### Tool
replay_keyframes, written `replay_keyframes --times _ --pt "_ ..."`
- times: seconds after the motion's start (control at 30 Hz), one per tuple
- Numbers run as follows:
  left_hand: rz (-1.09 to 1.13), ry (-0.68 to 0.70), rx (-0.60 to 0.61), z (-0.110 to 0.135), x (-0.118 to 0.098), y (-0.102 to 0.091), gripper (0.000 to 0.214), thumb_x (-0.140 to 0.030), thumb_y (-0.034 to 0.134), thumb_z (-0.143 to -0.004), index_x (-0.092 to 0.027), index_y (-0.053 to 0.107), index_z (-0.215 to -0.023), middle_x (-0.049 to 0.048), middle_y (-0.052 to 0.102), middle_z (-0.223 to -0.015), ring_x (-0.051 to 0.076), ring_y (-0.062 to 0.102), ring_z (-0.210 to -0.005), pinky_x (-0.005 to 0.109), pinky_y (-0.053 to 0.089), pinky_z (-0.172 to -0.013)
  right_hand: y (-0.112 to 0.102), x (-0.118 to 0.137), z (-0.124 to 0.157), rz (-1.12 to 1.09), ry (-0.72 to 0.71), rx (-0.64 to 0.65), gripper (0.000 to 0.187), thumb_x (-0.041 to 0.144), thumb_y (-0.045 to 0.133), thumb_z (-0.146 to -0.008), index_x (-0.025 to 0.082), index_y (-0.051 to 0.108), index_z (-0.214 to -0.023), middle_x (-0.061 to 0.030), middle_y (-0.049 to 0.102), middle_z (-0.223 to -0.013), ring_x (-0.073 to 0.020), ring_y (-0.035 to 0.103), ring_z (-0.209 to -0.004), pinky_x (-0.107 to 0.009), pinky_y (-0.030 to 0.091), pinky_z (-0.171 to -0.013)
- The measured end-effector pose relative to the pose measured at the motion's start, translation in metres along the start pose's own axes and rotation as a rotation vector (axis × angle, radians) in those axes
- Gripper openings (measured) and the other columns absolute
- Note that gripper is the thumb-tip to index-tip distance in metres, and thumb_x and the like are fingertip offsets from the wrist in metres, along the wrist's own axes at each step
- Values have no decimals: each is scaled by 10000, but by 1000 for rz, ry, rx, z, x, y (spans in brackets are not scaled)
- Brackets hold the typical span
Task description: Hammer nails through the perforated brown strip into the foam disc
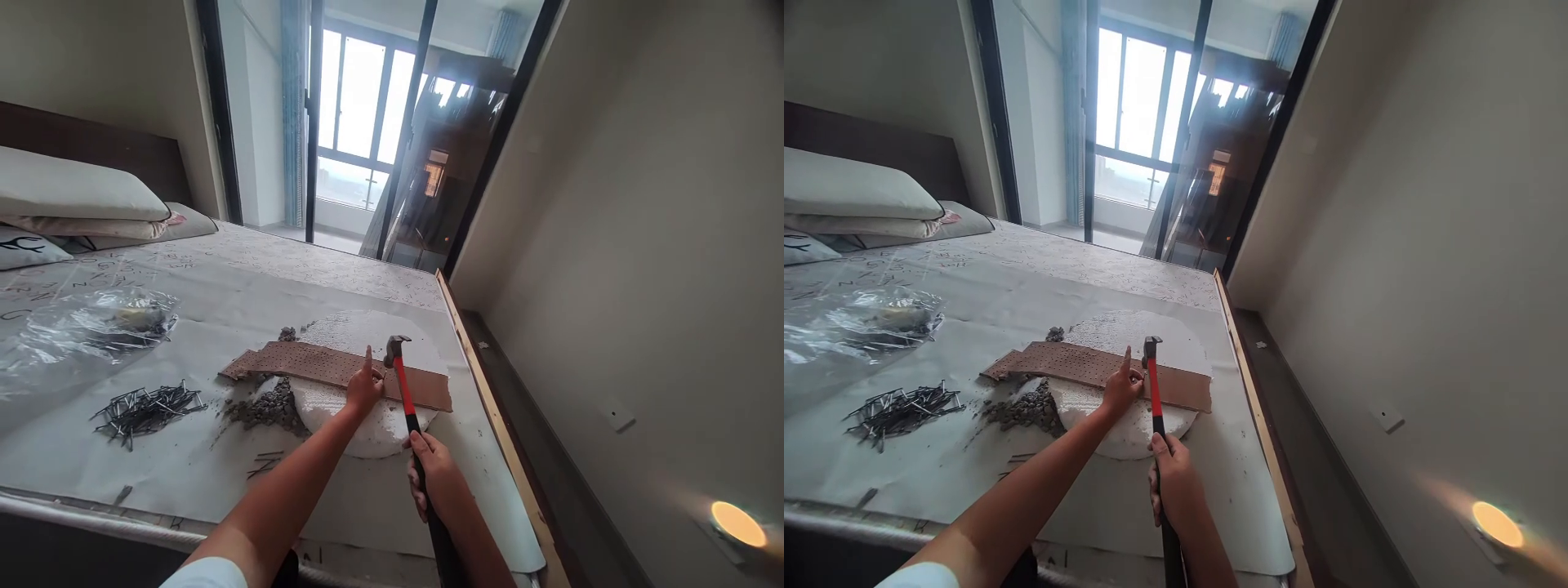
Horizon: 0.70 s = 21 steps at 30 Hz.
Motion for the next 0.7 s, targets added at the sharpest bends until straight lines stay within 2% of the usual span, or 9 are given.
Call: replay_keyframes --times 0.17,0.27,0.43,0.6,0.7 --pt "51 27 -37 -1 4 1 876 -111 529 -696 -198 76 -1441 -12 649 -794 132 569 -708 241 407 -658 1 0 2 6 -1 27 510 699 457 -689 204 416 -804 121 377 -409 -51 315 -236 -181 274 -219" --pt "103 -7 -128 -2 8 -5 841 -87 510 -673 -196 160 -1430 -1 613 -805 120 534 -667 231 408 -632 1 -3 2 14 19 4 499 691 461 -691 203 405 -777 125 359 -392 -46 296 -229 -169 238 -211" --pt "218 -36 -254 -3 11 -15 722 -103 482 -663 -167 331 -1366 2 576 -771 130 526 -675 252 429 -667 2 -4 -2 23 -23 16 486 674 434 -725 201 429 -838 125 376 -409 -52 309 -224 -183 271 -216" --pt "302 -72 -276 -3 13 -20 665 -119 457 -676 -159 375 -1335 -2 570 -746 140 540 -699 264 435 -698 3 -21 -10 62 71 -43 469 665 450 -713 202 409 -774 123 363 -382 -48 310 -229 -168 243 -220" --pt "323 -68 -254 -3 12 -19 629 -117 442 -683 -164 414 -1310 0 571 -740 142 540 -702 269 435 -704 4 -19 -9 42 13 -34 465 659 450 -720 201 426 -797 122 374 -410 -43 310 -233 -166 241 -223"
Point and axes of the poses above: each hand's wrist, its own z-axis away from the middle knuckle, its own y-axis out of the palm, x = y × z, the point moved 6 cm from there along -z, towards the middle knuckle
